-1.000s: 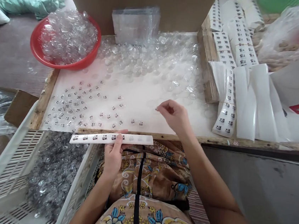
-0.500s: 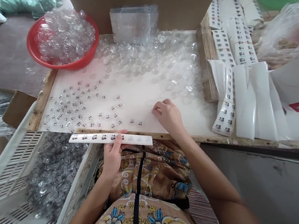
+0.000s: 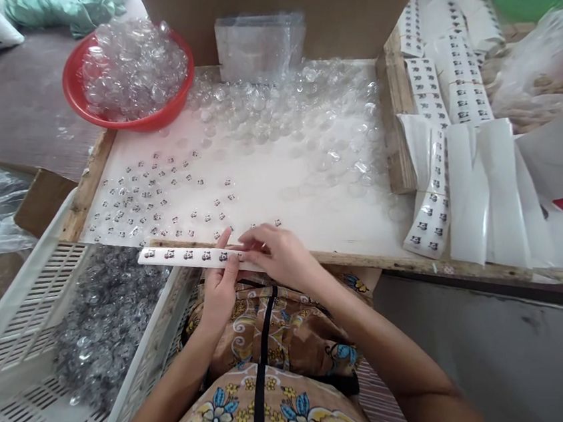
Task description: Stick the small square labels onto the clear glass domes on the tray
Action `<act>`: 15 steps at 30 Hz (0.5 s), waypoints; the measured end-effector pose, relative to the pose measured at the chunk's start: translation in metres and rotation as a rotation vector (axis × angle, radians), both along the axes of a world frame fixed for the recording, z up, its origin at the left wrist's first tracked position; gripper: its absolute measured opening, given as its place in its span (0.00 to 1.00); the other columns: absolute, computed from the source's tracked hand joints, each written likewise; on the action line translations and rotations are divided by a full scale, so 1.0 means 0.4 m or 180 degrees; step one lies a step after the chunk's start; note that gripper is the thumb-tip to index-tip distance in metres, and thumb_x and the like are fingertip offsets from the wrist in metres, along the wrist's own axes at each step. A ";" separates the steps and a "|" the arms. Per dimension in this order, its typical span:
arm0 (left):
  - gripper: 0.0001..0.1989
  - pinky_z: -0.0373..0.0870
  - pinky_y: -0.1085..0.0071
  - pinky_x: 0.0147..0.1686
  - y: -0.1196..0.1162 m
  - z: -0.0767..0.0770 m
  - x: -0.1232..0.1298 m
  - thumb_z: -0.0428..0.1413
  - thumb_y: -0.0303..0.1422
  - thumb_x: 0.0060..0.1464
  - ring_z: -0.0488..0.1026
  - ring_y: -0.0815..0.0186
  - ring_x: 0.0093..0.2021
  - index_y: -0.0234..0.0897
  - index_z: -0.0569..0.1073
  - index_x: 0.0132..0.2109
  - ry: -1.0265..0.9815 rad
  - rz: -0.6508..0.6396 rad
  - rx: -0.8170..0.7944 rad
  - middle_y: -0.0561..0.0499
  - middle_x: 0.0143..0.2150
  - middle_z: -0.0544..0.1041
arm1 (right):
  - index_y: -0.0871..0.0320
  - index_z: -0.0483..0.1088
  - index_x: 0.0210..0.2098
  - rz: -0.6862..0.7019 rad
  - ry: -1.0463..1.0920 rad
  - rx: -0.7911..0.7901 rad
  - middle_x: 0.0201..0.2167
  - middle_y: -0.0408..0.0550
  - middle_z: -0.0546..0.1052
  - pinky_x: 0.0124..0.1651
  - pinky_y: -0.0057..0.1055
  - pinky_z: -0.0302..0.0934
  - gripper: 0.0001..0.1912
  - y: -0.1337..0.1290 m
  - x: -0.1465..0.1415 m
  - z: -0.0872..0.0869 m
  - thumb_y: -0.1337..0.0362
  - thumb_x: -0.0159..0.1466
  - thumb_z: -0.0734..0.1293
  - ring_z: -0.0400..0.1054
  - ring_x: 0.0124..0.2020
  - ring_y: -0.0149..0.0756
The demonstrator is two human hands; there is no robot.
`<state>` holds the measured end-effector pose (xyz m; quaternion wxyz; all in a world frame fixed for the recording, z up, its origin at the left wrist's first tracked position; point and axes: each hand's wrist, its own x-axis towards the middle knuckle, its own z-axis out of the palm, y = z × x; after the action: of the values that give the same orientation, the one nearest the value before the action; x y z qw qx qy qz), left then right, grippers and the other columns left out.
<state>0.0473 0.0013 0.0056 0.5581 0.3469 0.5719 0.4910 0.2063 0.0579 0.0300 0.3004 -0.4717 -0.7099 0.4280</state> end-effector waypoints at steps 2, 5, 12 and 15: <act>0.29 0.77 0.62 0.49 0.003 -0.004 0.000 0.56 0.47 0.61 0.77 0.57 0.51 0.46 0.66 0.66 -0.0390 -0.0008 -0.0060 0.45 0.53 0.78 | 0.57 0.74 0.39 0.0121 0.0085 0.0018 0.37 0.47 0.77 0.41 0.29 0.61 0.07 -0.019 -0.023 0.010 0.71 0.65 0.64 0.70 0.36 0.32; 0.28 0.78 0.62 0.45 0.007 -0.008 -0.003 0.54 0.47 0.62 0.79 0.59 0.46 0.44 0.67 0.65 -0.0697 -0.0047 -0.0137 0.45 0.50 0.79 | 0.57 0.73 0.35 0.0014 0.0049 0.0335 0.37 0.49 0.75 0.42 0.32 0.61 0.08 -0.033 -0.037 0.010 0.71 0.67 0.63 0.68 0.38 0.35; 0.26 0.80 0.64 0.41 0.008 0.000 -0.006 0.53 0.47 0.63 0.79 0.61 0.42 0.41 0.71 0.63 -0.0589 0.0059 -0.0204 0.45 0.46 0.80 | 0.57 0.70 0.32 -0.0991 0.0410 0.0192 0.31 0.46 0.75 0.35 0.31 0.61 0.03 0.089 0.081 -0.009 0.66 0.63 0.66 0.67 0.32 0.33; 0.26 0.80 0.63 0.42 0.008 0.000 -0.008 0.54 0.47 0.62 0.80 0.60 0.42 0.40 0.71 0.62 -0.0552 0.0063 -0.0224 0.45 0.46 0.81 | 0.57 0.70 0.30 -0.1495 -0.0199 -0.0119 0.26 0.44 0.74 0.33 0.31 0.57 0.03 0.170 0.150 -0.038 0.66 0.60 0.67 0.64 0.27 0.32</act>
<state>0.0441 0.0047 0.0056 0.6125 0.2775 0.5417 0.5044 0.2662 0.1260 0.0149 0.3608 -0.6425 -0.5816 0.3447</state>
